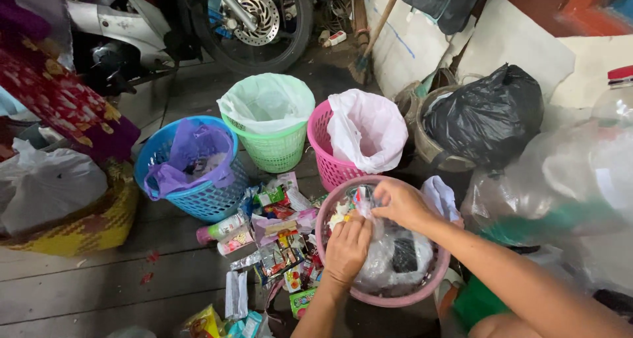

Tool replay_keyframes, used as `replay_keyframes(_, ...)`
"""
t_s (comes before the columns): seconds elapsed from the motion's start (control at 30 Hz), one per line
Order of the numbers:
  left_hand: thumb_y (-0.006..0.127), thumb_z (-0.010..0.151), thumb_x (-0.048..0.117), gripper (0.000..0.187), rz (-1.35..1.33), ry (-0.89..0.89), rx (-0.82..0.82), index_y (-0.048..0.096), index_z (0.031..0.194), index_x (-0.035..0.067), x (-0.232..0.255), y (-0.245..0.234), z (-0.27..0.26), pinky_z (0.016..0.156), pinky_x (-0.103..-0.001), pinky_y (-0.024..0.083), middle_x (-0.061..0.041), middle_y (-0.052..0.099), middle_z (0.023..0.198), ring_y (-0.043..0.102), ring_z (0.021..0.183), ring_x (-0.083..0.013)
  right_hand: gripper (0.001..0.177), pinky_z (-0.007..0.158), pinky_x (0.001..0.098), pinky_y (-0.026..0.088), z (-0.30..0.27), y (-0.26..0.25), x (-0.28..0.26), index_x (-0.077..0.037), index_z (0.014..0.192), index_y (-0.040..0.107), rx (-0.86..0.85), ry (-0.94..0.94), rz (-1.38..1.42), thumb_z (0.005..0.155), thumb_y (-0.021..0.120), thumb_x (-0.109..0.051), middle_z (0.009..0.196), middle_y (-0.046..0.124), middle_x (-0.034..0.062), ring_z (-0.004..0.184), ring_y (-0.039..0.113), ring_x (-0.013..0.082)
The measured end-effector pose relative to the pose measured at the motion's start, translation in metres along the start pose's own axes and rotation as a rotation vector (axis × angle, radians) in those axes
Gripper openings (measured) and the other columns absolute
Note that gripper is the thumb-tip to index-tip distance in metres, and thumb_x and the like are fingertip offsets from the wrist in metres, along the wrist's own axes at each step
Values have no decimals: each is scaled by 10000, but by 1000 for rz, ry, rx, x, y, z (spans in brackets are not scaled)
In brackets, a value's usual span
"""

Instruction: The person sorts small trash items from a pile on the floor into several colored baskets lined with plastic bags. They handle individual wrappers and small packages, placing them into different baskets, and also line a basket with a green plastic bag.

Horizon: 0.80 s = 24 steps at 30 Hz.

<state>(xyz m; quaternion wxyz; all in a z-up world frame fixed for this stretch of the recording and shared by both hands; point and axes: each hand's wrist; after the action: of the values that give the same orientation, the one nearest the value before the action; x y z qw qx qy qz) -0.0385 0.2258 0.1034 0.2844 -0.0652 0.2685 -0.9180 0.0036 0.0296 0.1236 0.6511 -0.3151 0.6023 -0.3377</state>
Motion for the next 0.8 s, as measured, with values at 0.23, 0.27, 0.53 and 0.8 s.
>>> replay_keyframes(0.23,490,1062,101,276,-6,-146,-4,593,1288,-19,-5,8,0,735,-424,473,-201,648,1169,644,934,-314,154,653,234,461,-2,21,12,-44,901,787,-101,-56,592,835,692,58,795,755,23,703,617,86)
replay_keyframes(0.27,495,1052,99,283,7,-167,11,594,1300,4,-4,5,2,720,-432,465,-186,633,1133,622,922,-312,189,825,232,531,-4,17,9,-38,958,805,-135,-81,601,839,685,45,930,818,34,869,707,97)
replay_keyframes(0.53,572,947,50,156,133,-243,-151,661,1066,3,-3,24,-24,666,-415,442,-137,622,959,567,815,-288,633,857,284,538,-13,-25,-38,-84,1453,522,-413,185,670,854,724,-105,1259,703,101,986,684,153)
replay_keyframes(0.8,708,859,297,235,28,-648,-539,611,927,94,15,14,-2,728,-486,472,-126,663,927,633,867,-351,249,441,240,482,-25,-31,-46,-101,772,642,-449,389,176,839,862,-196,610,663,57,529,592,103)
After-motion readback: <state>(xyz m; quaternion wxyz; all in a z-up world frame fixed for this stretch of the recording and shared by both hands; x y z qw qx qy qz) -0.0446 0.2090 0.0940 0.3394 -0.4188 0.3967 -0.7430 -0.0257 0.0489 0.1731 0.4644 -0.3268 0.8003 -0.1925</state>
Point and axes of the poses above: each hand's wrist, its own z-axis towards the middle knuckle, its own y-axis out of the palm, x = y × z
